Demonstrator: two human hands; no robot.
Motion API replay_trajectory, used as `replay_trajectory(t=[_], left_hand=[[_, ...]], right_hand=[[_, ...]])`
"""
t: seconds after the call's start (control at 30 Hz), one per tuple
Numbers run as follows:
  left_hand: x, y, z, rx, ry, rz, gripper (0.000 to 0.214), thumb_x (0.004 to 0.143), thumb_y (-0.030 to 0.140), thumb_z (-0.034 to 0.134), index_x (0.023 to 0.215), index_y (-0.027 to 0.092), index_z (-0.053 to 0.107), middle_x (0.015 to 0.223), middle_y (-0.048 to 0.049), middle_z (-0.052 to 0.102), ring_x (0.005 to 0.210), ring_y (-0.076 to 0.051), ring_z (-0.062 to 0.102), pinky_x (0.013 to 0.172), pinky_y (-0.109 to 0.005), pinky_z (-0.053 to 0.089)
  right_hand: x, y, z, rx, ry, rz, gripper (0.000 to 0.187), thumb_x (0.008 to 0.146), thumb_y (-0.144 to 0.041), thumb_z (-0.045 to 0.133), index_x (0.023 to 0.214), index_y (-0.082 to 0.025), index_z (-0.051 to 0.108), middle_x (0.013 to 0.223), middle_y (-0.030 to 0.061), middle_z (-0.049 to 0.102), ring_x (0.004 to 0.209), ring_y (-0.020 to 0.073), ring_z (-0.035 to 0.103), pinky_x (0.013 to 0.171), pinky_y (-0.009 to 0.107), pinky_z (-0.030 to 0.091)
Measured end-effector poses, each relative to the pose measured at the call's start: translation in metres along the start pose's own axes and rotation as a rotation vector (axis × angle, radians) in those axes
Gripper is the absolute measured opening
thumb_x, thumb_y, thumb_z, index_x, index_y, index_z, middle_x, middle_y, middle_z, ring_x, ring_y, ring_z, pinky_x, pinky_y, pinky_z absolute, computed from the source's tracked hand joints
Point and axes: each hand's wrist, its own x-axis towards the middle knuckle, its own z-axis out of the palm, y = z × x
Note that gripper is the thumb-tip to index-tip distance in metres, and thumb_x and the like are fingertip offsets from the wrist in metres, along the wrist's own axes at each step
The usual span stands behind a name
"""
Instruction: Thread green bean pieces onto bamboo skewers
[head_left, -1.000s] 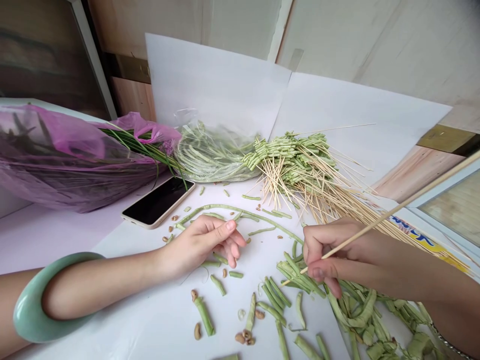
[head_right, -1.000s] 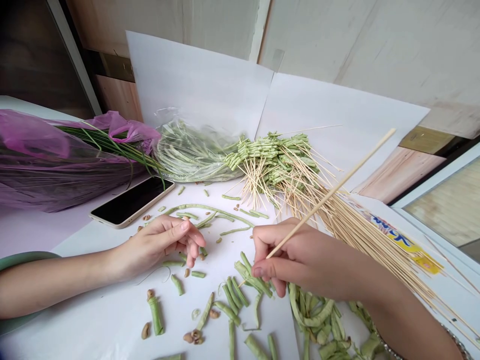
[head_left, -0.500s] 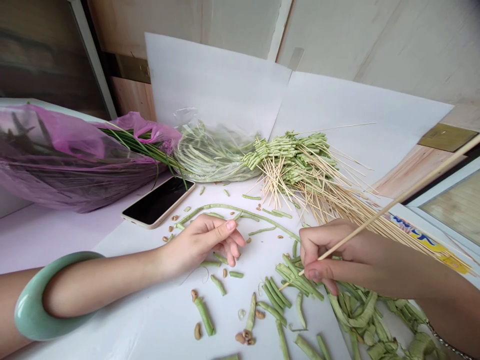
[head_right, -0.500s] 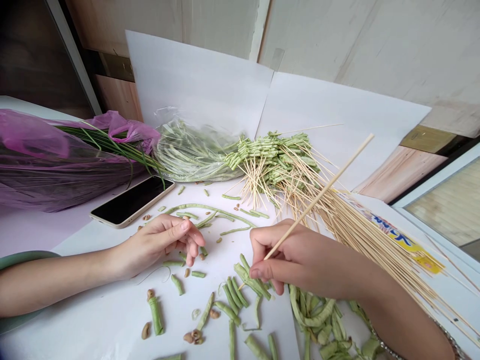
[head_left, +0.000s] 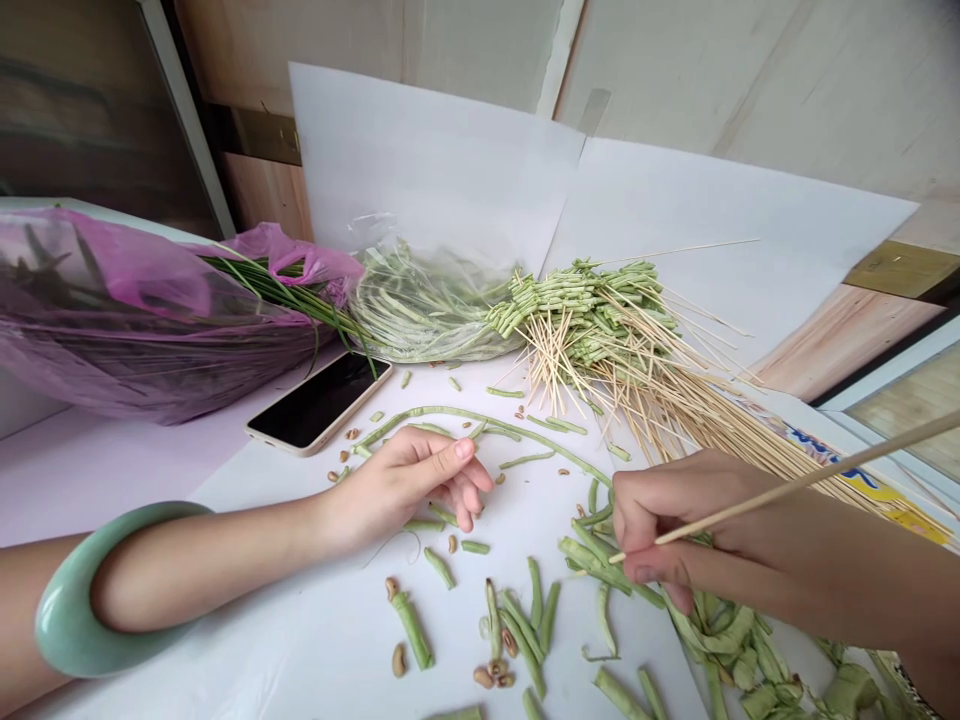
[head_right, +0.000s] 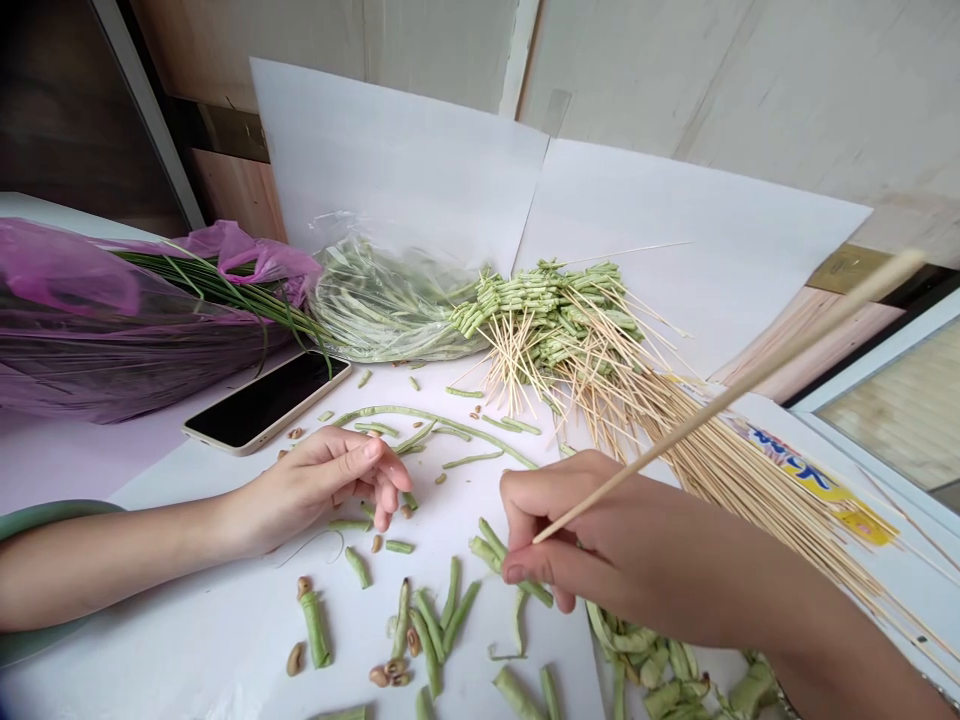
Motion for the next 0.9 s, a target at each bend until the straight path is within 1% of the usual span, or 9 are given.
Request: replay_trajectory(t=[0.1,0.23,0.3,0.4,0.5,0.57,0.63,0.77,0.9], left_hand=[[0.001,-0.001,0.0,0.008,-0.007,-0.001,0.05,0.074,0.058,0.07,0.078,0.008,0.072,0.066,-0.0077,0.069,0.057,-0.014,0.063,0.058,-0.027,0.052],[0.0,-0.002,-0.002,0.038,-0.028,0.012,0.047,0.076,0.056,0.069,0.079,0.009,0.072,0.066,-0.0068,0.068,0.057,-0.014,0.062,0.059,-0.027,0.052],[-0.002,0.0,-0.002,0.124,-0.059,0.026,0.044,0.079,0.054,0.066,0.081,0.01,0.072,0.066,-0.0061,0.068,0.059,-0.015,0.062,0.061,-0.027,0.052],[-0.006,0.008,0.001,0.468,-0.201,0.156,0.032,0.089,0.041,0.059,0.088,0.012,0.072,0.077,-0.009,0.07,0.072,-0.017,0.064,0.07,-0.028,0.052],[-0.011,0.016,0.007,0.804,-0.453,0.345,0.024,0.091,0.026,0.057,0.107,0.014,0.071,0.1,-0.0141,0.071,0.095,-0.024,0.063,0.09,-0.034,0.047],[-0.013,0.018,0.011,0.926,-0.588,0.393,0.034,0.089,0.027,0.061,0.12,0.015,0.066,0.119,-0.0158,0.066,0.114,-0.028,0.057,0.106,-0.037,0.037],[-0.014,0.018,0.013,1.002,-0.653,0.398,0.046,0.087,0.034,0.063,0.129,0.015,0.06,0.132,-0.0153,0.059,0.129,-0.03,0.047,0.114,-0.037,0.026],[-0.016,0.013,0.011,1.039,-0.679,0.368,0.059,0.084,0.046,0.064,0.137,0.022,0.052,0.141,-0.0111,0.052,0.139,-0.032,0.034,0.118,-0.043,0.015],[-0.017,0.012,0.009,1.053,-0.712,0.298,0.064,0.082,0.048,0.064,0.14,0.026,0.047,0.146,-0.0081,0.046,0.141,-0.034,0.028,0.118,-0.051,0.007]], right_hand=[[-0.002,0.0,0.0,-0.012,0.036,-0.009,0.035,0.095,-0.04,0.045,0.066,-0.02,0.046,0.06,-0.002,0.059,0.053,0.0114,0.053,0.053,0.024,0.036],[-0.002,-0.001,0.001,0.038,0.002,-0.024,0.032,0.094,-0.038,0.048,0.068,-0.021,0.046,0.059,-0.0025,0.06,0.053,0.0112,0.054,0.053,0.023,0.038],[-0.002,-0.002,0.002,0.064,-0.007,-0.037,0.031,0.094,-0.036,0.049,0.068,-0.021,0.046,0.058,-0.0028,0.061,0.051,0.0108,0.055,0.053,0.023,0.038],[0.001,-0.004,0.003,0.084,0.001,-0.059,0.029,0.093,-0.035,0.05,0.068,-0.02,0.048,0.059,-0.0022,0.063,0.052,0.0109,0.056,0.052,0.022,0.038],[0.004,-0.005,0.004,0.109,0.003,-0.093,0.026,0.092,-0.032,0.051,0.069,-0.02,0.05,0.059,-0.002,0.064,0.053,0.0109,0.058,0.052,0.022,0.039],[0.005,-0.004,0.005,0.114,0.007,-0.103,0.025,0.092,-0.03,0.051,0.069,-0.02,0.05,0.058,-0.0027,0.064,0.052,0.0103,0.057,0.052,0.022,0.038],[0.005,-0.002,0.006,0.098,0.015,-0.097,0.025,0.092,-0.031,0.052,0.07,-0.02,0.051,0.058,-0.0036,0.063,0.052,0.0096,0.056,0.05,0.022,0.037],[0.006,-0.002,0.007,0.084,0.012,-0.082,0.025,0.093,-0.034,0.053,0.071,-0.021,0.051,0.059,-0.0041,0.063,0.051,0.0095,0.055,0.05,0.024,0.035],[0.009,-0.004,0.007,0.079,0.004,-0.107,0.024,0.093,-0.031,0.051,0.071,-0.021,0.05,0.058,-0.0038,0.063,0.051,0.0101,0.055,0.052,0.025,0.035]])
